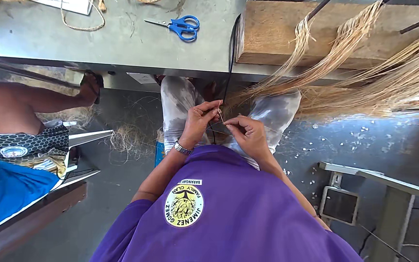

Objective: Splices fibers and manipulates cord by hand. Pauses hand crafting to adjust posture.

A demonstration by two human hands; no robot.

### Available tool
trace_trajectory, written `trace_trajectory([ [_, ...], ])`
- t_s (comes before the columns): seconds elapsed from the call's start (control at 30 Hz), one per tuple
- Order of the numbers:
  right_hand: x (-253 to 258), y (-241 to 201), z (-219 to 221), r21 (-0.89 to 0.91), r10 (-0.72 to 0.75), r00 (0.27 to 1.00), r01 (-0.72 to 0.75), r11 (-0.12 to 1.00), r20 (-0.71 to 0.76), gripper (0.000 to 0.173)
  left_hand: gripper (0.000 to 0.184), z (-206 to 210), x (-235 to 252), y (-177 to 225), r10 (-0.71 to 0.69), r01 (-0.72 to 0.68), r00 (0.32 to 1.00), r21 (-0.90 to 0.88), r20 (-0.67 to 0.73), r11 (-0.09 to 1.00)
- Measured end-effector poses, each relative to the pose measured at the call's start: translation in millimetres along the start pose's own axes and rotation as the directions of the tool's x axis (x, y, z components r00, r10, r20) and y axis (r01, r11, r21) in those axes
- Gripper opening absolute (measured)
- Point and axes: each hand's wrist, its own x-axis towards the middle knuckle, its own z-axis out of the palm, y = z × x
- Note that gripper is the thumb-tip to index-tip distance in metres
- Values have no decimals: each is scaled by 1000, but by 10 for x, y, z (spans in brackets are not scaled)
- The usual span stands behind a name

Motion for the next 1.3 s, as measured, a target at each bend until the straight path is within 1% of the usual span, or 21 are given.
trace_trajectory([
  [0.1,-10,-22,-26,37,-35,999,34,999,23,14,30,-11,-90,45,39,-44,999,163,36,986],
  [0.17,-13,-23,-44,47,-57,997,55,997,43,14,30,-6,-103,48,59,-65,998,213,35,975],
  [0.23,-17,-16,-56,48,-75,995,72,996,66,14,29,2,-104,50,59,-65,998,216,31,974],
  [0.37,-24,31,-70,34,-123,987,120,992,105,15,24,38,4,-11,56,-55,998,134,-5,990],
  [0.43,-22,44,-82,53,-150,982,145,988,113,16,23,44,23,-25,65,-64,998,121,-4,991],
  [0.53,-19,20,-96,125,-152,982,139,982,107,15,23,23,48,-32,124,-120,992,200,-11,972],
  [0.63,-21,12,-125,170,-127,986,107,980,108,15,23,16,59,5,130,-126,992,230,-1,965],
  [0.73,-19,20,-122,179,-135,984,112,977,118,14,22,39,71,-17,166,-159,986,276,-1,948],
  [0.8,-7,24,-116,182,-143,982,120,976,122,14,23,58,57,-75,224,-210,975,355,3,911],
  [0.83,-7,29,-110,182,-141,982,118,976,122,14,24,56,15,-79,231,-219,973,393,17,893],
  [0.9,-26,51,-90,177,-121,986,98,979,119,13,26,43,-52,-55,197,-198,979,439,49,876],
  [0.97,-48,111,-73,149,-86,988,66,987,129,15,25,22,35,-90,160,-159,987,413,32,897],
  [1.03,-44,150,-61,140,-78,989,60,988,123,17,24,5,111,-79,83,-81,996,328,7,941],
  [1.13,-13,155,-69,134,-73,994,61,989,87,17,28,8,153,33,3,-4,1000,187,3,982],
  [1.3,-2,154,-118,133,-26,997,17,991,67,17,31,-10,142,136,-12,12,1000,-32,8,999],
])
